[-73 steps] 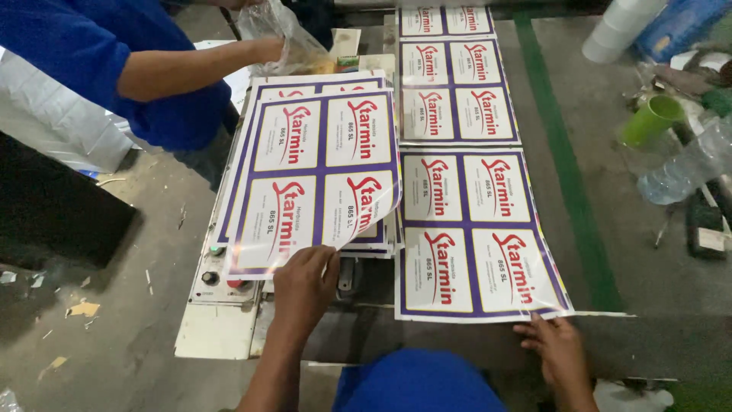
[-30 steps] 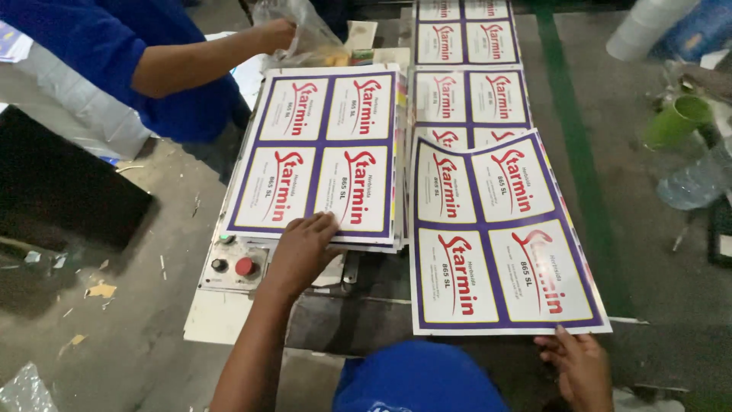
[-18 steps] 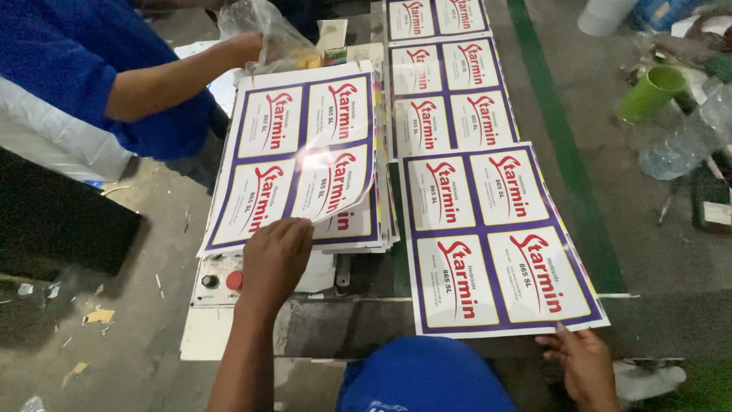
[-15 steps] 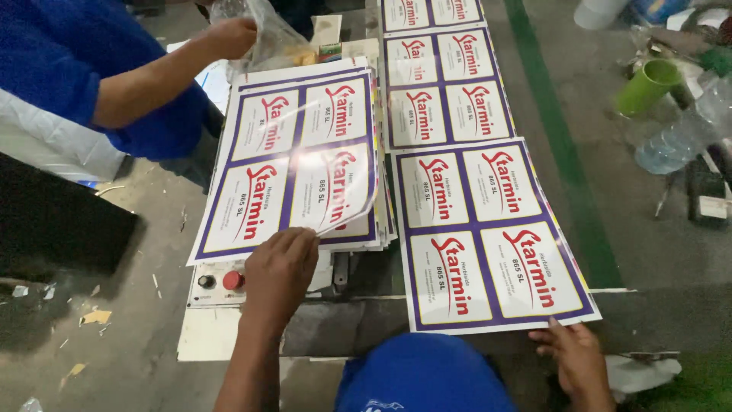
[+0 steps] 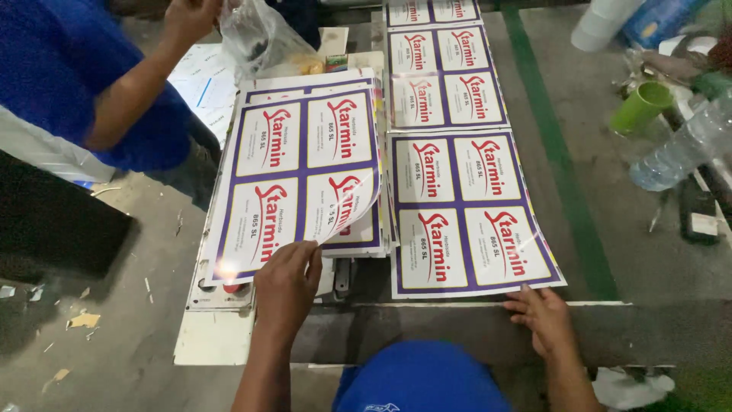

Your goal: Checking and stacking sheets of printed herbicide labels on a production floor.

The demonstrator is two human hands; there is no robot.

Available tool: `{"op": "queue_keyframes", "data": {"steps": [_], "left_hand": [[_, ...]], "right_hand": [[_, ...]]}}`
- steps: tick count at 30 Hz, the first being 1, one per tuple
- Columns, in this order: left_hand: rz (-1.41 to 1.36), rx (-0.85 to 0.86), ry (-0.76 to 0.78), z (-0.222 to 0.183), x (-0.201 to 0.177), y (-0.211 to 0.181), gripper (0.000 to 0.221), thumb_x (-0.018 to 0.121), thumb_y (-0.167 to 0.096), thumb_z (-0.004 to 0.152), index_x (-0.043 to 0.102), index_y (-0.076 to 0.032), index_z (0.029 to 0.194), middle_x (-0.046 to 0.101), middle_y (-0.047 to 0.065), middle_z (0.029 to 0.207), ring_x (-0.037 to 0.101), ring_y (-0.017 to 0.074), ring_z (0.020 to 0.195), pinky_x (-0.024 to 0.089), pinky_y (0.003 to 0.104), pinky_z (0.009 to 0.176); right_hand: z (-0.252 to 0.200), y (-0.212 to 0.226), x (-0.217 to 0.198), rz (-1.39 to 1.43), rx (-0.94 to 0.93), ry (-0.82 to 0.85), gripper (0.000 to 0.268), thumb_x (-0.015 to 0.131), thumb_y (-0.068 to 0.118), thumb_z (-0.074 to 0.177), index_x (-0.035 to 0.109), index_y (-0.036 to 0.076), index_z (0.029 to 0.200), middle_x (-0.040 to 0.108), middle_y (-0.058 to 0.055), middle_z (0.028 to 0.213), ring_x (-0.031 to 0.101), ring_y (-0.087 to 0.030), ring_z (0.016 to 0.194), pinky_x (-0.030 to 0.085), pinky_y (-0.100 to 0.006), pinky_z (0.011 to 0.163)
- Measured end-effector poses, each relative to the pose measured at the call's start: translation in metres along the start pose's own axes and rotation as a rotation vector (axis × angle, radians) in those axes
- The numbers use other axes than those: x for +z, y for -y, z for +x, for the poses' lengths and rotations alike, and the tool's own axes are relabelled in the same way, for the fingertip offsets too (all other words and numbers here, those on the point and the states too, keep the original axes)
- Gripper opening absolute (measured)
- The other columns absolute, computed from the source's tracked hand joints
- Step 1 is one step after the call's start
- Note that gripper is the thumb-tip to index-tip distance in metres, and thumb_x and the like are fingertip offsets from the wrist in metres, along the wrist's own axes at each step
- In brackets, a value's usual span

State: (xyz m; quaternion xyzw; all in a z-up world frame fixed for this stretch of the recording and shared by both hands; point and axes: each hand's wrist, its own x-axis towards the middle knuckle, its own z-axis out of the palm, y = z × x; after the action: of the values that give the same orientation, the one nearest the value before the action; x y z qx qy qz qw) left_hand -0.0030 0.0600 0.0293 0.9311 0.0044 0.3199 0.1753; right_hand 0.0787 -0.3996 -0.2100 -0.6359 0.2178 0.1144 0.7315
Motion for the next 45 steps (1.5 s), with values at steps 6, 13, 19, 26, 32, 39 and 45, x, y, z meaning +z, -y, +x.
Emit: {"op": "queue_keyframes", "data": {"steps": [6,13,19,26,32,39,45], "left_hand": [[-0.070,-0.004,-0.116,-0.008,0.000,-0.008,0.015,0.079,-0.006,0.085,0.074,-0.005,0.100,0.076,0.011,0.098,0.074,0.0281,0.089,0.059,0.038,0.075],[-0.324,0.248,0.103,-0.030,0.060,-0.058,0.019,0.078,-0.009,0.082,0.072,-0.006,0.100,0.073,0.011,0.105,0.072,0.0295,0.096,0.059,0.039,0.080],[-0.267,0.397,0.336,-0.041,0.090,-0.081,0.027,0.076,-0.023,0.083,0.068,-0.003,0.099,0.069,0.014,0.107,0.066,0.0325,0.109,0.052,0.046,0.090],[-0.234,0.294,0.254,-0.015,0.060,-0.045,0.031,0.075,-0.020,0.086,0.071,-0.002,0.111,0.072,0.015,0.119,0.065,0.0323,0.116,0.050,0.045,0.099],[-0.058,0.202,0.293,0.015,0.048,0.025,0.057,0.083,-0.033,0.075,0.070,0.001,0.118,0.066,0.020,0.128,0.057,0.0384,0.123,0.043,0.050,0.098],[-0.005,0.213,0.438,0.038,0.030,0.037,0.037,0.081,-0.031,0.080,0.073,-0.004,0.104,0.070,0.015,0.124,0.061,0.0341,0.122,0.046,0.049,0.097],[-0.065,-0.005,0.375,0.048,0.007,0.025,0.013,0.074,-0.017,0.092,0.078,-0.005,0.094,0.077,0.011,0.094,0.073,0.0329,0.085,0.056,0.044,0.076]], "right_hand": [[-0.027,0.018,0.011,-0.095,0.082,-0.067,0.045,0.054,0.021,0.103,0.051,0.004,0.145,0.074,-0.021,0.111,0.072,-0.025,0.085,0.055,-0.036,0.064],[-0.046,0.030,0.086,-0.130,-0.013,0.313,0.044,0.059,0.021,0.097,0.061,0.004,0.139,0.077,-0.017,0.106,0.073,-0.021,0.077,0.056,-0.032,0.057],[-0.056,0.033,0.135,-0.039,-0.018,0.549,0.031,0.062,0.022,0.098,0.065,0.002,0.122,0.076,-0.013,0.096,0.074,-0.019,0.074,0.054,-0.030,0.052],[-0.044,0.022,0.097,0.118,-0.021,0.270,0.023,0.064,0.014,0.095,0.066,0.003,0.115,0.074,-0.010,0.090,0.072,-0.020,0.069,0.051,-0.032,0.051],[-0.020,-0.015,0.017,0.125,-0.154,0.068,0.022,0.064,0.016,0.099,0.064,0.003,0.118,0.073,-0.010,0.092,0.069,-0.020,0.070,0.051,-0.033,0.055],[-0.019,-0.030,-0.052,0.031,-0.051,-0.116,0.023,0.061,0.016,0.103,0.063,0.003,0.122,0.072,-0.011,0.096,0.069,-0.021,0.075,0.052,-0.035,0.058],[-0.037,-0.036,-0.069,-0.029,0.005,-0.184,0.027,0.059,0.016,0.104,0.062,0.003,0.127,0.072,-0.012,0.104,0.070,-0.023,0.079,0.052,-0.035,0.060]]}}
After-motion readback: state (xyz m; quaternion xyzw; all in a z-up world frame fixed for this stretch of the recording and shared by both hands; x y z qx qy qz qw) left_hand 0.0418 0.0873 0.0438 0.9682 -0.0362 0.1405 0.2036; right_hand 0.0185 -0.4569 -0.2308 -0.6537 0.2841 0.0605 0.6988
